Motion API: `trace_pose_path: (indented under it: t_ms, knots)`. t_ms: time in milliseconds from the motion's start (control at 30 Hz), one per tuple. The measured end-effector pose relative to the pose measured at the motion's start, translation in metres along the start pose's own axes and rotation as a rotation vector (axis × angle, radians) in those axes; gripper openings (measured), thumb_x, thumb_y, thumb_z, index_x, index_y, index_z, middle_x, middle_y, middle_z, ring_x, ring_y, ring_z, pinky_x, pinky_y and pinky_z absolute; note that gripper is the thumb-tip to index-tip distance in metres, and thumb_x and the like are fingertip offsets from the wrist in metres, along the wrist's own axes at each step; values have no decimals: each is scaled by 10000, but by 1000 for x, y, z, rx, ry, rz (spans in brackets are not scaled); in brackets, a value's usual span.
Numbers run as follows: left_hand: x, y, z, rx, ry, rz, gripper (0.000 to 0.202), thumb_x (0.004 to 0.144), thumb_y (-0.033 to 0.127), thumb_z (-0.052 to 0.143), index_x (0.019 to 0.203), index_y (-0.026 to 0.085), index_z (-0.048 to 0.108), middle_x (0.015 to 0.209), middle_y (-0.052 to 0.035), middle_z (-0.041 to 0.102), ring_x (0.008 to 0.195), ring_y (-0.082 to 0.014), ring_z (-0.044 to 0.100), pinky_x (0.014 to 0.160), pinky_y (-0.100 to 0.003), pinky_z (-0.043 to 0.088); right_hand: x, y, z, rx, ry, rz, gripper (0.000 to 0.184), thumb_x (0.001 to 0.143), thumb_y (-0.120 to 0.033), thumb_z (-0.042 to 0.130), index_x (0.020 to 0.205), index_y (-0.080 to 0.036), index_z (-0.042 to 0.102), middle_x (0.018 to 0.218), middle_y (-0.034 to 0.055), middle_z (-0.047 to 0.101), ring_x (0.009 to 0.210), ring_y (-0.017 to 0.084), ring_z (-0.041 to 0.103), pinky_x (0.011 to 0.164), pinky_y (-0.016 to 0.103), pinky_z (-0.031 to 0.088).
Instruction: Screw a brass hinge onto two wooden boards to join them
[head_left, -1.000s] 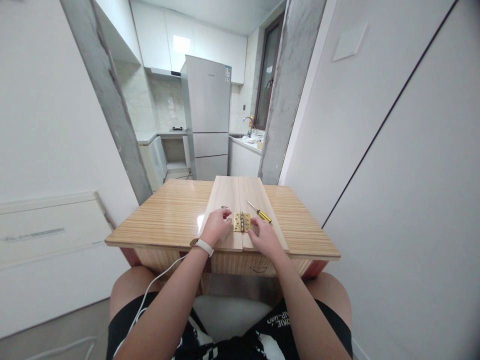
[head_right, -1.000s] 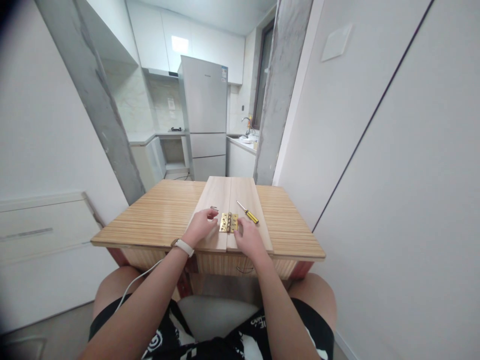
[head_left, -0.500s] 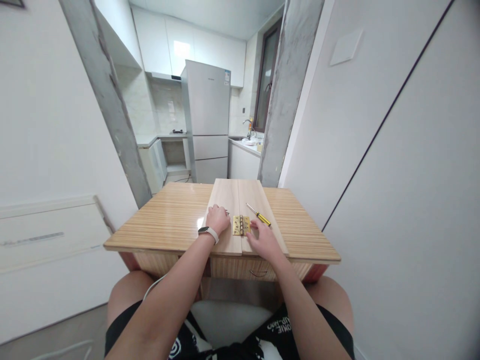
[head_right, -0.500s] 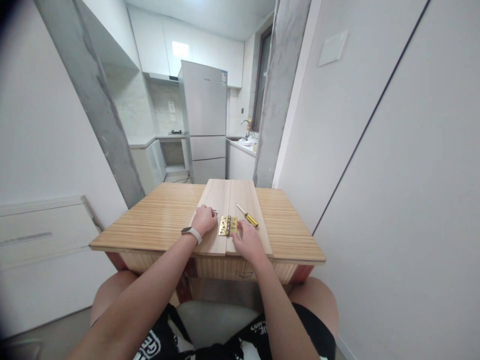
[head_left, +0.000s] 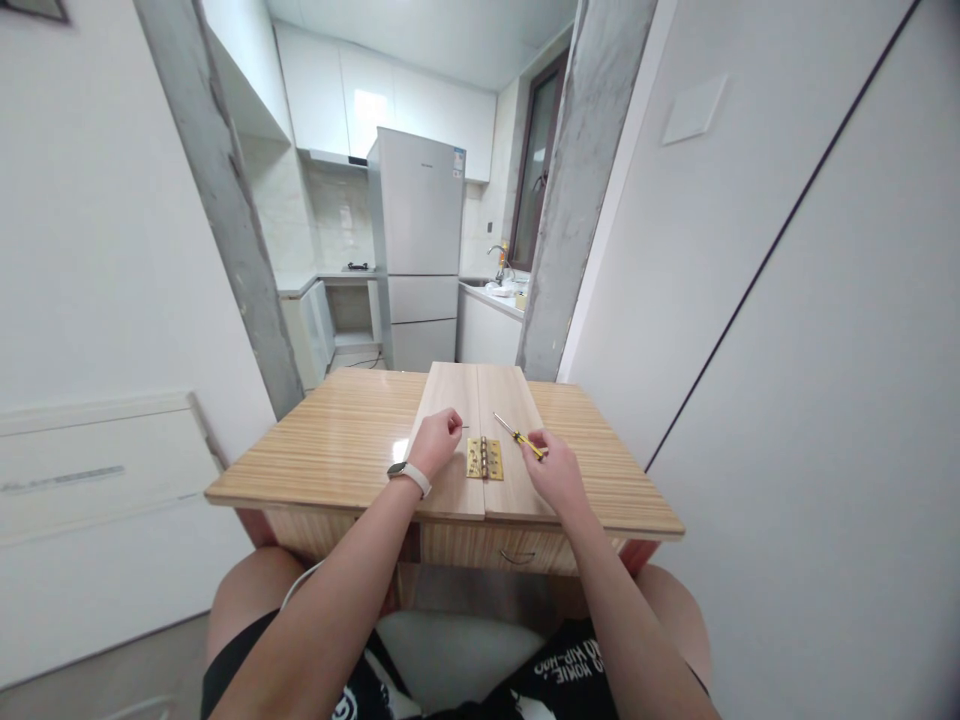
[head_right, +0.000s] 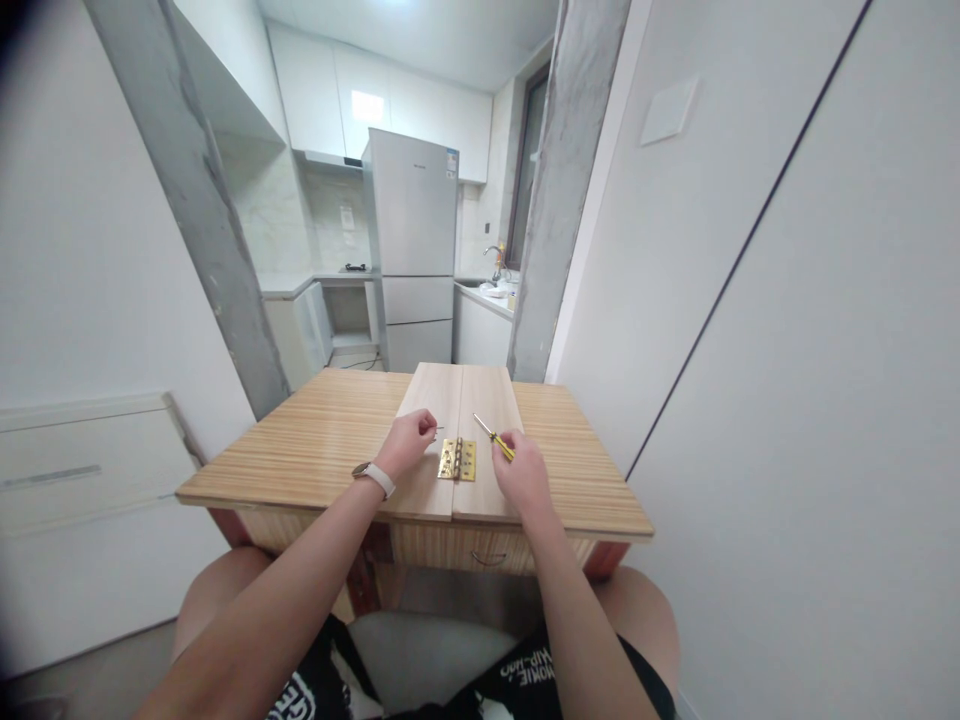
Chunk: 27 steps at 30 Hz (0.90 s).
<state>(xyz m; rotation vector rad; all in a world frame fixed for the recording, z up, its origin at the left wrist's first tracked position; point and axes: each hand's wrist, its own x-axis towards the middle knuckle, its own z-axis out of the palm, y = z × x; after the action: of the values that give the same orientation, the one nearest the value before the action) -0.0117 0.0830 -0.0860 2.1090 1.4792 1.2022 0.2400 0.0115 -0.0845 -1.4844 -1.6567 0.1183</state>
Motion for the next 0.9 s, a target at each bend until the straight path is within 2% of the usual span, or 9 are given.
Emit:
trace_pose_path:
  t_ms: [133,267,500,700,900]
  knots:
    - [-1,1,3,-84,-44,-21,146,872,119,595,873,173,730,860,-56,749,792,-153,670,731,-253,478,14,17,-3,-158,-13,20,200,911,-302,586,1047,-193,685,1079,117,730,1038,262,650,928,376,468]
    - [-2,2,7,-19,-90,-71,174,871,99,591,878,167,752,865,-74,759,792,-167,681,739,-266,488,16,25,3,-213,-96,-2,227,873,-299,656,1073,-197,689,1106,130,720,1059,270,632,944,368,448]
    - [-3,-9,6,114,1,-90,176,892,121,598,904,183,762,929,-87,766,876,-189,684,810,-290,489,11,28,16,-281,-142,10,208,889,-293,645,1068,-193,680,1058,133,722,1005,270,639,879,350,447]
    - [-3,-4,6,-44,-54,-7,192,898,107,588,914,168,768,935,-68,774,868,-167,692,816,-268,510,15,33,21,-292,-149,-2,184,874,-160,600,1044,-191,664,1021,121,727,972,258,650,857,338,444]
    - [0,12,5,-21,-125,73,237,869,67,564,900,170,775,938,-66,775,885,-175,690,828,-274,516,16,30,21,-323,-154,-29,148,876,-132,584,977,-206,663,981,107,729,953,252,654,844,332,447]
